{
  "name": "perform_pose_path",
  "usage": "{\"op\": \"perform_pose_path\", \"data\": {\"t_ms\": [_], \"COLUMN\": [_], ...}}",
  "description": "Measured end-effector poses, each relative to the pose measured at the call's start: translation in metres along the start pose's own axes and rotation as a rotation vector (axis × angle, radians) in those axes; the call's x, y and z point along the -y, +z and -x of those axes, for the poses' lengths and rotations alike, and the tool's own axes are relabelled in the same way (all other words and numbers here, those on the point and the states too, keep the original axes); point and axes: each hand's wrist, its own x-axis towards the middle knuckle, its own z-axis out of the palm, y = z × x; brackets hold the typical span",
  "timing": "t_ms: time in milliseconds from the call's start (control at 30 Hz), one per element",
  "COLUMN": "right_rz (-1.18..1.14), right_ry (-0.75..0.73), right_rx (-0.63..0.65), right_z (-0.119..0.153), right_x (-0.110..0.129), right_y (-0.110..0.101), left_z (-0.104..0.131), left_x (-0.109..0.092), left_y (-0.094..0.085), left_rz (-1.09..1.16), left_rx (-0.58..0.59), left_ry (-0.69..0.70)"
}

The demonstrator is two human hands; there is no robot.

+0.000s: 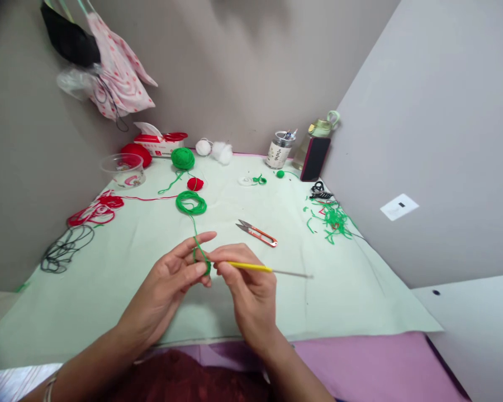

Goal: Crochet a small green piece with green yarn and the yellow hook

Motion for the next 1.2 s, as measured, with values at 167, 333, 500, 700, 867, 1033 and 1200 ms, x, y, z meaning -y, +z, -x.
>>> {"op": "perform_pose_path", "data": {"t_ms": [167,333,500,700,867,1033,1200], "right_rz": [-0.115,0.031,0.504,0.378,0.0,0.212,0.559], "right_ry": [0.086,0.005,-0.42,-0.306,-0.048,-0.222,-0.413], "right_rx": [-0.011,0.008,0.13,-0.003,0.036,0.036,0.031], "right_z": [0.0,0.002,0.012,0.01,-0.001,0.004,0.011], "right_x": [-0.005,0.001,-0.001,-0.006,0.0,0.0,-0.005], "right_y": [0.0,-0.005,-0.004,-0.005,-0.002,0.007,0.001], "left_z": [0.001,0.002,0.002,0.0,0.0,0.001,-0.001], "left_x": [0.0,-0.002,0.002,0.003,0.001,0.006,0.009], "left_y": [0.0,-0.004,-0.002,-0.002,-0.003,0.0,0.0], "left_rz": [-0.053,-0.092,-0.068,0.159,0.046,-0.032,0.101], "left_rx": [0.007,0.01,-0.028,0.039,0.009,-0.003,-0.011], "left_ry": [-0.001,0.013,0.038,-0.177,-0.046,0.028,-0.083]}}
